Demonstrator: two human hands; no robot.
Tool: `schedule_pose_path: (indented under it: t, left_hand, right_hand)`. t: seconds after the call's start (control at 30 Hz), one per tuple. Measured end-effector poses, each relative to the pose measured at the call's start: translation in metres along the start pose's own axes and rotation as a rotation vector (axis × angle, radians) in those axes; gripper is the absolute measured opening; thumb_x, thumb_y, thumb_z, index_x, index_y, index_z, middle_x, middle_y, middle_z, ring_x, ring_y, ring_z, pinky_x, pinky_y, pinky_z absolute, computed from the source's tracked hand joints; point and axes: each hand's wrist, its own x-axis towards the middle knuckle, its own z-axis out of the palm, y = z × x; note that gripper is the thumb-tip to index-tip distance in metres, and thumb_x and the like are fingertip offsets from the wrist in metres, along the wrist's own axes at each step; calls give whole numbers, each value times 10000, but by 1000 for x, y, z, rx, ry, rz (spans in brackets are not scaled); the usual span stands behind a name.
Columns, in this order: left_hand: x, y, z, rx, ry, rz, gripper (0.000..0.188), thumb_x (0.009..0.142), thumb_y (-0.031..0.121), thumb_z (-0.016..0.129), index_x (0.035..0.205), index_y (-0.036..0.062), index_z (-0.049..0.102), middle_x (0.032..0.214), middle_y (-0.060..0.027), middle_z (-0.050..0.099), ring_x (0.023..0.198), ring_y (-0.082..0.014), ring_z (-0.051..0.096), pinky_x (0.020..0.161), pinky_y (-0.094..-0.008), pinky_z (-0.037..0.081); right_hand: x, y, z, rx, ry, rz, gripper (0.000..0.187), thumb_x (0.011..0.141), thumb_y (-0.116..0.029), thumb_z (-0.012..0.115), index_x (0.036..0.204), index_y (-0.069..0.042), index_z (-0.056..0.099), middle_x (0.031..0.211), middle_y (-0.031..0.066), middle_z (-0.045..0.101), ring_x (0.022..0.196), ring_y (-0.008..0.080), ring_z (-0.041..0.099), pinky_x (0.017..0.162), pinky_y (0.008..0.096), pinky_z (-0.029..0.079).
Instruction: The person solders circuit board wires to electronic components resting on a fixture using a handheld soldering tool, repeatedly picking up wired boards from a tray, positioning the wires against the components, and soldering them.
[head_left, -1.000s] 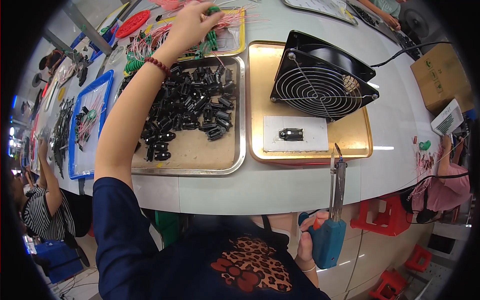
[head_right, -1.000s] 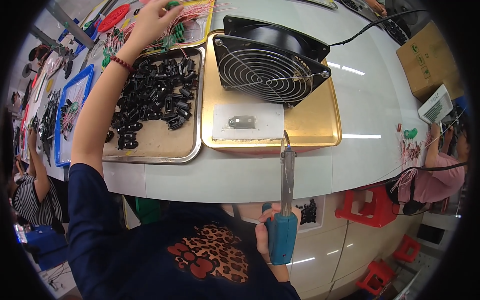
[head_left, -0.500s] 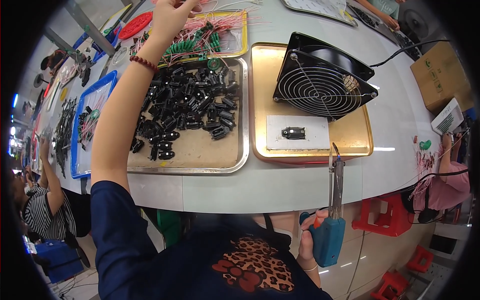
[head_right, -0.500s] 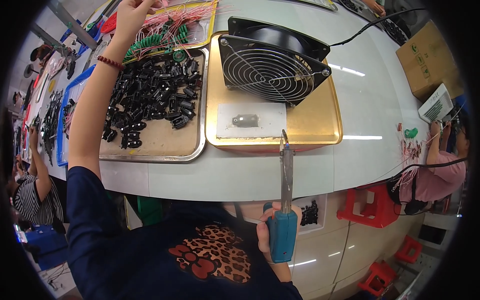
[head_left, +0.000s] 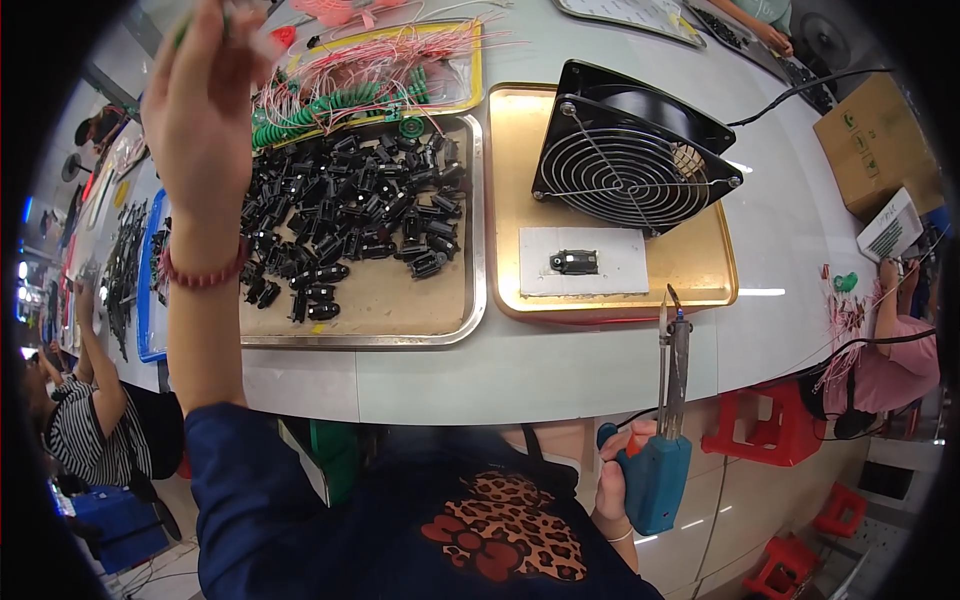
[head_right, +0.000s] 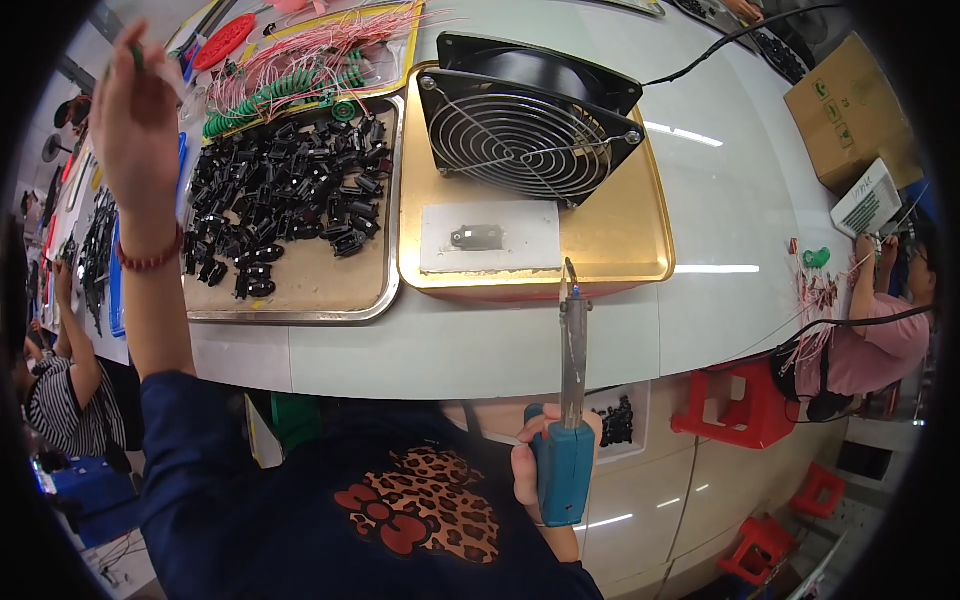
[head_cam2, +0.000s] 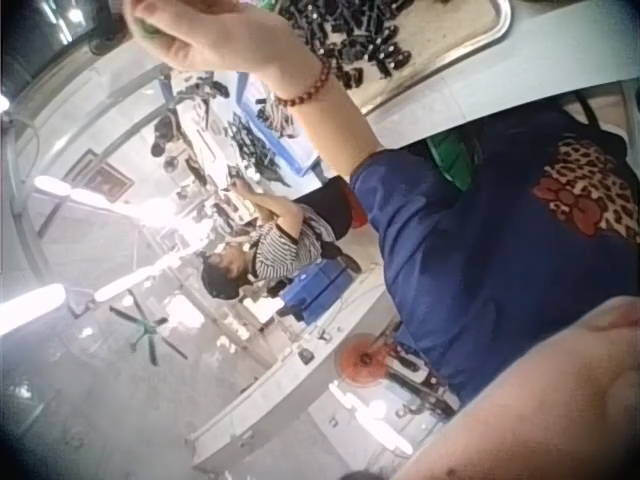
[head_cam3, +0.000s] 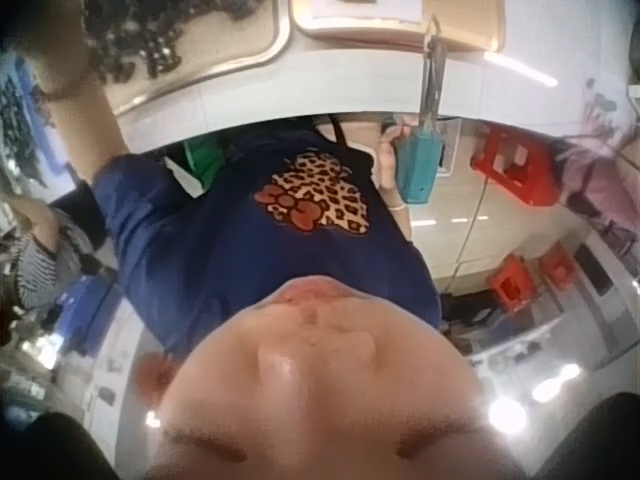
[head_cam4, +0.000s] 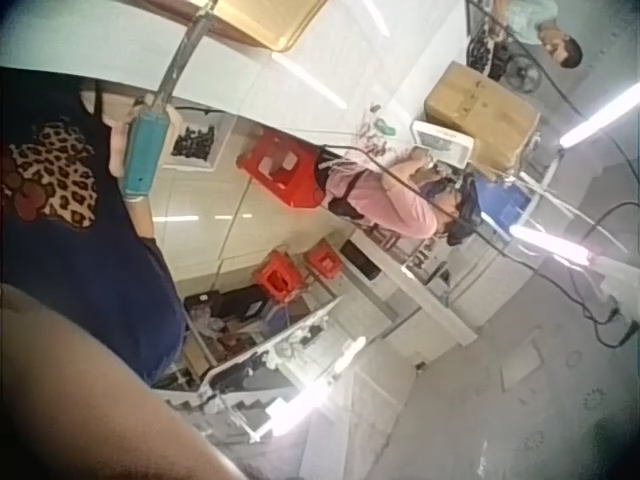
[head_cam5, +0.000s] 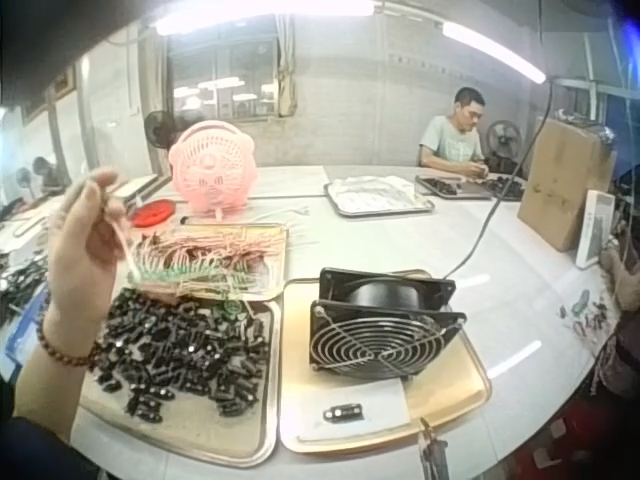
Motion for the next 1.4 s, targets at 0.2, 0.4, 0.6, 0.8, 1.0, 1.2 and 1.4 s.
schedule_pose_path:
  t: [0.2,0.4,0.6,0.8,1.0,1.2,1.4]
  left_hand:
    - [-96,-8,-73,358,-86,-591,273,967,172,574,1177,0,611,862,-40,666,676,-56,574,569,-174,392]
    - [-125,9,-61,1109,-473,-279,131,794,61,699,922,46,678,991,-64,688,979,-217,621,806,-318,481]
    - [-138,19,-39,1073,-732,-125,133,685,123,777,764,102,671,819,-38,582,841,-241,540,782,-358,416]
    - [-157,20,-18,1148,-894,-62,158,761,166,742,912,135,706,830,-19,578,834,-213,547,746,-346,387]
    - [-175,20,-12,1126,-674,-179,253,789,152,725,1021,68,669,920,-75,644,835,-267,603,763,-366,477]
    - [-175,12,-21,1013,-462,-435,194,783,53,713,954,16,629,828,-95,648,713,-220,623,667,-299,510]
    - [-175,9,-26,950,-388,-460,188,758,-3,720,909,1,609,805,-52,625,696,-133,578,650,-254,474]
  right_hand:
    - [0,2,-3,-1,-1,-5,431,846,-177,659,1187,-14,453,853,62,530,739,137,543,697,267,452]
    - [7,-9,0,-37,-29,39,442,850,-204,660,1189,-14,448,830,54,542,723,134,526,698,265,419]
    - [6,-5,10,-36,-20,-15,451,842,-209,663,1181,-8,446,1017,93,511,736,147,551,685,282,438]
    - [8,-8,8,-68,-43,5,462,838,-219,668,1181,-6,445,969,72,497,738,146,557,681,278,442]
    - [12,-13,13,-50,2,50,464,824,-217,669,1176,-12,447,918,56,499,731,144,551,683,271,447]
    - [10,-9,13,-45,17,86,473,809,-220,683,1171,-22,451,909,53,495,739,146,548,694,276,458]
    - [10,-5,6,-56,-38,83,468,812,-210,681,1173,-19,454,929,58,500,740,149,549,696,279,460]
